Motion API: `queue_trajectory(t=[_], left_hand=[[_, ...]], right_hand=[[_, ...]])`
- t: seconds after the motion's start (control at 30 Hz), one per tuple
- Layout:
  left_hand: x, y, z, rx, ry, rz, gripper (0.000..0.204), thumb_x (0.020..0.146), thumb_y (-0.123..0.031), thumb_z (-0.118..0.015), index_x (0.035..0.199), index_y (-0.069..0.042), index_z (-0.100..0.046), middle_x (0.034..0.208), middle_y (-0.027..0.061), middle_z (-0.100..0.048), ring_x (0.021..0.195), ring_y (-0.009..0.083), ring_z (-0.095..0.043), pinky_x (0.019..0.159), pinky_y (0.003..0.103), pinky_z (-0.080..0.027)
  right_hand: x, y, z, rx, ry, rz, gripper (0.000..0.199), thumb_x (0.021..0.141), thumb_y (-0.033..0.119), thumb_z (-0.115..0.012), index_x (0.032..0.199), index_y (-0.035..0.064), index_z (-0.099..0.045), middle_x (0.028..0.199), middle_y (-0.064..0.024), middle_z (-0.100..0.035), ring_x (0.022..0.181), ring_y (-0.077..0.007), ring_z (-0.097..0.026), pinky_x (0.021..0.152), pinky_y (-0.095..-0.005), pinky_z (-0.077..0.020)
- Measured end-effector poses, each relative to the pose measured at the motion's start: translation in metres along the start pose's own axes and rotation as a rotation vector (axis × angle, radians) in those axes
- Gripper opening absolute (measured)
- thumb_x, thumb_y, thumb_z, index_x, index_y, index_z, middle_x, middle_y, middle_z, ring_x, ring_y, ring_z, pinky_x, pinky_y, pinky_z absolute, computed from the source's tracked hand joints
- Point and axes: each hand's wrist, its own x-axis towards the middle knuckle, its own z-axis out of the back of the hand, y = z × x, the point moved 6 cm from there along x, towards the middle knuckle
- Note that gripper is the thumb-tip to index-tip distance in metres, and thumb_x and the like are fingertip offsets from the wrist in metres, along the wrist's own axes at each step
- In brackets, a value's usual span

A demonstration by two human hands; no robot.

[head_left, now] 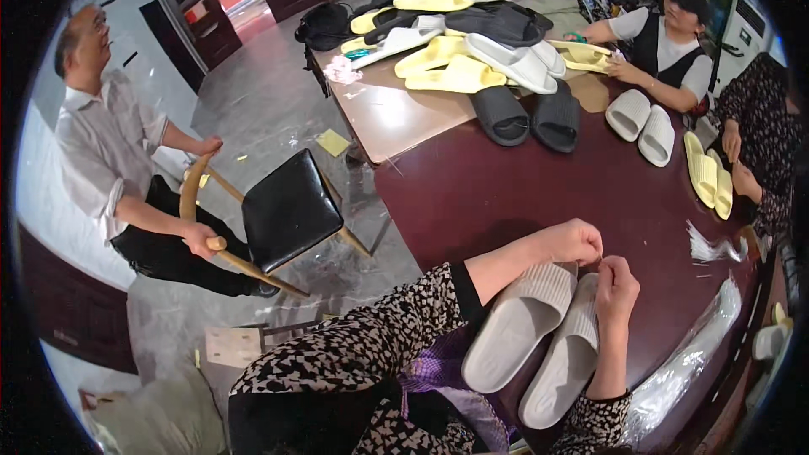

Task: The person connects pairs of slide sandals together by hand using plastic ties.

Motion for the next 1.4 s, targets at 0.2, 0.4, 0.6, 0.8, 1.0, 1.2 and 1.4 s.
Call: queue_trajectory(t=[0.2, 0.4, 0.6, 0.8, 1.0, 1.2, 1.4], left_hand=[[0.006, 0.005, -0.002, -0.063, 0.005, 0.012, 0.007, 0.079, -0.005, -0.057, 0.082, 0.000, -0.061, 0.068, 0.0007, -0.059, 0.060, 0.0064, -0.052, 0.054, 0.022, -0.042], [0.004, -0.002, 0.000, 0.027, -0.064, -0.024, 0.007, 0.081, -0.007, -0.058, 0.081, 0.000, -0.060, 0.068, 0.0019, -0.059, 0.060, 0.0072, -0.053, 0.055, 0.023, -0.043], [0.004, -0.006, 0.003, 0.035, -0.141, -0.107, 0.005, 0.075, -0.006, -0.059, 0.077, -0.001, -0.060, 0.065, 0.0035, -0.060, 0.061, 0.0091, -0.057, 0.054, 0.025, -0.045], [0.005, -0.013, 0.011, 0.249, -0.259, -0.280, 0.006, 0.077, -0.007, -0.060, 0.077, -0.001, -0.059, 0.067, 0.0044, -0.061, 0.064, 0.0104, -0.057, 0.058, 0.027, -0.046], [-0.009, -0.014, 0.033, 0.144, -0.448, -0.237, 0.007, 0.081, -0.007, -0.059, 0.080, 0.000, -0.060, 0.071, 0.0031, -0.059, 0.069, 0.0082, -0.054, 0.063, 0.026, -0.045], [-0.042, -0.020, 0.056, 0.351, -0.633, -0.326, 0.012, 0.081, -0.009, -0.060, 0.089, 0.000, -0.057, 0.074, 0.0087, -0.060, 0.068, 0.0167, -0.058, 0.062, 0.031, -0.047], [-0.158, -0.007, 0.086, 0.671, -0.802, -0.177, 0.018, 0.084, -0.010, -0.058, 0.098, 0.001, -0.056, 0.083, 0.0130, -0.060, 0.078, 0.0241, -0.061, 0.069, 0.033, -0.048]], right_hand=[[0.004, -0.003, 0.000, 0.008, 0.003, -0.065, 0.003, 0.083, 0.000, -0.055, 0.082, 0.0003, -0.058, 0.063, -0.0135, -0.056, 0.056, -0.0119, -0.053, 0.054, -0.0270, -0.0445], [0.006, -0.010, -0.001, -0.011, 0.009, -0.122, 0.003, 0.083, 0.001, -0.057, 0.082, -0.0002, -0.059, 0.062, -0.0135, -0.056, 0.056, -0.0113, -0.052, 0.054, -0.0273, -0.0442], [0.004, -0.011, -0.003, 0.008, 0.022, -0.088, 0.004, 0.083, 0.003, -0.058, 0.083, -0.0005, -0.059, 0.063, -0.0145, -0.057, 0.057, -0.0124, -0.054, 0.054, -0.0280, -0.0446], [0.006, -0.015, -0.001, 0.004, 0.051, -0.129, 0.007, 0.084, 0.003, -0.057, 0.089, -0.0009, -0.060, 0.071, -0.0158, -0.061, 0.064, -0.0170, -0.060, 0.060, -0.0296, -0.0473], [0.008, -0.005, -0.001, 0.015, -0.002, -0.111, 0.012, 0.085, 0.004, -0.057, 0.095, -0.0019, -0.060, 0.080, -0.0157, -0.063, 0.071, -0.0196, -0.062, 0.066, -0.0300, -0.0486], [0.011, -0.030, 0.016, -0.103, -0.035, 0.056, 0.014, 0.087, 0.005, -0.055, 0.098, -0.0024, -0.059, 0.082, -0.0154, -0.063, 0.072, -0.0206, -0.061, 0.066, -0.0300, -0.0484], [0.018, 0.007, 0.046, -0.088, 0.009, -0.021, 0.014, 0.087, 0.005, -0.054, 0.097, -0.0031, -0.059, 0.079, -0.0153, -0.063, 0.069, -0.0199, -0.059, 0.064, -0.0303, -0.0479]])
